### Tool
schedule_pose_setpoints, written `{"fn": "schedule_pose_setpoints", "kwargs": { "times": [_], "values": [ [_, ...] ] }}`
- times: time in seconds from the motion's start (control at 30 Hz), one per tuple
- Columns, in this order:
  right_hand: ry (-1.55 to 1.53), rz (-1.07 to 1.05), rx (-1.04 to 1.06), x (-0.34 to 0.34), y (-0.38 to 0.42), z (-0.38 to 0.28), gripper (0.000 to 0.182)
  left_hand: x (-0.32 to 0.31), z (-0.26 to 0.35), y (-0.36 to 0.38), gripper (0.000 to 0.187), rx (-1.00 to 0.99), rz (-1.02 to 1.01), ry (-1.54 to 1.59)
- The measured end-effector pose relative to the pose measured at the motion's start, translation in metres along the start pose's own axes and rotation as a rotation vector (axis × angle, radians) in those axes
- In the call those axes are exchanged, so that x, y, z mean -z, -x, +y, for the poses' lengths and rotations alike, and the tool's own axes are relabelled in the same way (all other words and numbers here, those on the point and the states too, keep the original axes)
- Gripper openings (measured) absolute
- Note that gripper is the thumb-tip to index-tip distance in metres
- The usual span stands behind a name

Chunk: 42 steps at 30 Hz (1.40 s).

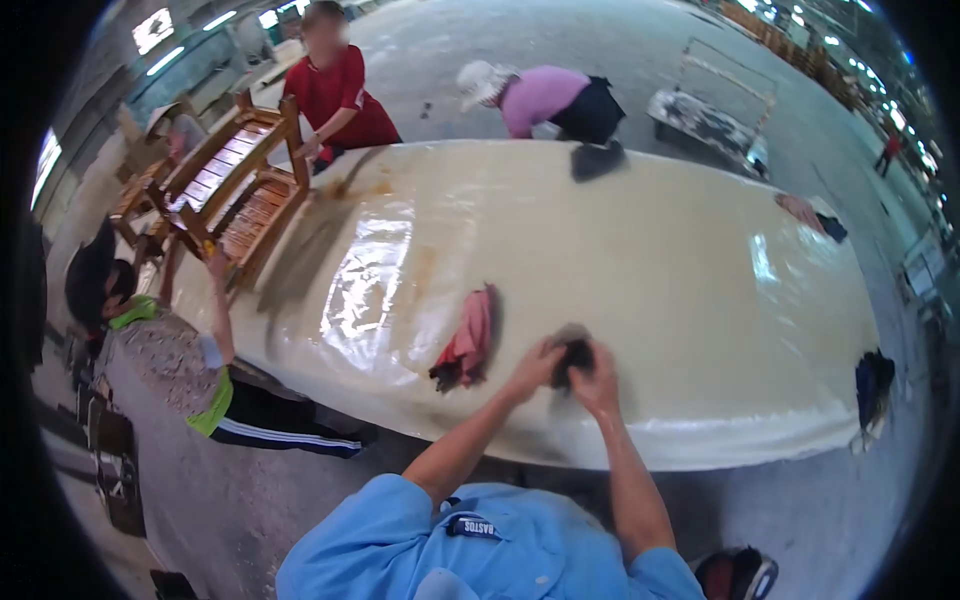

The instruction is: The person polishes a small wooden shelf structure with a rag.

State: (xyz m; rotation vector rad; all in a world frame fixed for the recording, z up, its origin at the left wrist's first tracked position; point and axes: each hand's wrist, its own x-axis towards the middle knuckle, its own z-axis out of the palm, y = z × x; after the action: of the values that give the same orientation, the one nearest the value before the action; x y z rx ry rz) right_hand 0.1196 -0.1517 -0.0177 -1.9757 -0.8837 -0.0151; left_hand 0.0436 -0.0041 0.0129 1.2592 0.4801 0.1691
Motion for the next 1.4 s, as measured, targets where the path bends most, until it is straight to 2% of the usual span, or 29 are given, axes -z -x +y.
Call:
{"fn": "schedule_pose_setpoints", "kwargs": {
  "times": [0.07,0.13,0.17,0.2,0.23,0.3,0.33,0.37,0.4,0.43,0.53,0.6,0.63,0.7,0.77,0.83,0.87,0.9,0.93,0.97,1.0,1.03,1.07,1.17,1.23,1.27,1.33,1.37,1.4],
  "values": [
    [0.079,-0.058,-0.095,-0.006,0.007,0.001,0.071,-0.001,-0.018,-0.007,0.03,-0.043,-0.008,-0.039],
    [0.13,-0.105,-0.15,-0.014,-0.006,-0.007,0.071,0.009,-0.01,-0.013,0.042,-0.179,-0.173,-0.583],
    [0.196,-0.166,-0.17,-0.012,-0.016,-0.012,0.07,0.012,-0.001,-0.01,0.051,-0.168,-0.23,-0.536],
    [0.257,-0.239,-0.202,-0.014,-0.018,-0.016,0.068,0.024,0.002,-0.011,0.052,-0.186,-0.162,-0.532],
    [0.309,-0.179,-0.273,-0.023,-0.013,-0.014,0.057,0.036,0.003,-0.012,0.053,-0.204,-0.091,-0.523],
    [0.367,-0.226,-0.249,-0.035,-0.02,0.0,0.052,0.072,-0.007,-0.021,0.064,-0.519,0.523,-0.943],
    [0.422,-0.258,-0.225,-0.038,-0.025,-0.001,0.047,0.083,-0.003,-0.016,0.067,-0.36,0.702,-1.231],
    [0.308,-0.155,-0.189,-0.035,-0.027,-0.001,0.034,0.093,0.003,-0.013,0.072,-0.185,0.878,-1.513],
    [0.303,-0.156,-0.186,-0.027,-0.026,-0.003,0.034,0.104,0.001,-0.01,0.072,-0.185,0.884,-1.516],
    [0.167,-0.123,-0.222,-0.016,-0.025,-0.005,0.03,0.111,-0.001,-0.006,0.073,-0.015,0.77,-1.356],
    [-0.044,-0.101,-0.254,0.014,-0.026,-0.004,0.023,0.103,-0.005,0.003,0.072,0.148,0.636,-1.264],
    [-0.274,-0.163,-0.425,0.021,-0.028,0.009,0.024,0.093,-0.009,0.015,0.069,-0.016,0.515,-0.978],
    [-0.272,-0.166,-0.427,0.027,-0.029,0.002,0.024,0.083,-0.018,0.024,0.067,-0.087,0.467,-0.819],
    [-0.546,-0.206,-0.657,0.026,-0.033,-0.023,0.024,0.064,-0.034,0.037,0.064,-0.147,0.437,-0.616],
    [-0.605,-0.241,-0.602,0.009,-0.033,-0.05,0.025,0.049,-0.049,0.049,0.066,-0.132,0.416,-0.474],
    [-0.654,-0.289,-0.544,-0.005,-0.041,-0.077,0.026,0.036,-0.045,0.062,0.079,-0.044,0.256,0.361],
    [-0.586,-0.43,-0.451,-0.012,-0.052,-0.091,0.032,0.04,-0.047,0.065,0.079,-0.048,0.265,0.362],
    [-0.514,-0.569,-0.349,-0.016,-0.064,-0.105,0.04,0.047,-0.054,0.064,0.084,0.024,0.165,0.6],
    [-0.511,-0.58,-0.337,-0.015,-0.075,-0.121,0.04,0.052,-0.051,0.064,0.087,0.048,0.113,0.72],
    [-0.443,-0.669,-0.307,-0.014,-0.081,-0.137,0.05,0.058,-0.051,0.063,0.089,0.078,0.064,0.839],
    [-0.37,-0.756,-0.276,-0.014,-0.089,-0.151,0.061,0.063,-0.049,0.062,0.085,0.137,0.076,0.712],
    [-0.49,-0.882,-0.302,-0.015,-0.096,-0.159,0.076,0.067,-0.048,0.062,0.081,0.197,0.09,0.587],
    [-0.484,-0.893,-0.295,-0.026,-0.097,-0.157,0.076,0.073,-0.048,0.063,0.077,0.259,0.103,0.461],
    [-0.507,-1.045,-0.277,-0.05,-0.104,-0.157,0.083,0.09,-0.034,0.079,0.071,0.096,0.13,0.388],
    [-0.249,-0.987,-0.151,-0.03,-0.138,-0.187,0.077,0.115,0.015,0.044,0.061,-0.258,0.358,0.627],
    [-0.264,-0.726,-0.05,-0.03,-0.157,-0.193,0.07,0.137,0.063,0.011,0.056,-0.507,0.423,0.775],
    [-0.27,-0.28,0.167,-0.008,-0.206,-0.241,0.054,0.185,0.159,-0.063,0.047,-0.911,0.274,1.132],
    [-0.24,-0.086,0.282,0.013,-0.233,-0.282,0.044,0.198,0.187,-0.089,0.042,-0.968,0.113,1.307],
    [-0.16,0.061,0.576,0.027,-0.25,-0.323,0.045,0.191,0.182,-0.091,0.048,-0.908,-0.083,1.489]
  ]
}}
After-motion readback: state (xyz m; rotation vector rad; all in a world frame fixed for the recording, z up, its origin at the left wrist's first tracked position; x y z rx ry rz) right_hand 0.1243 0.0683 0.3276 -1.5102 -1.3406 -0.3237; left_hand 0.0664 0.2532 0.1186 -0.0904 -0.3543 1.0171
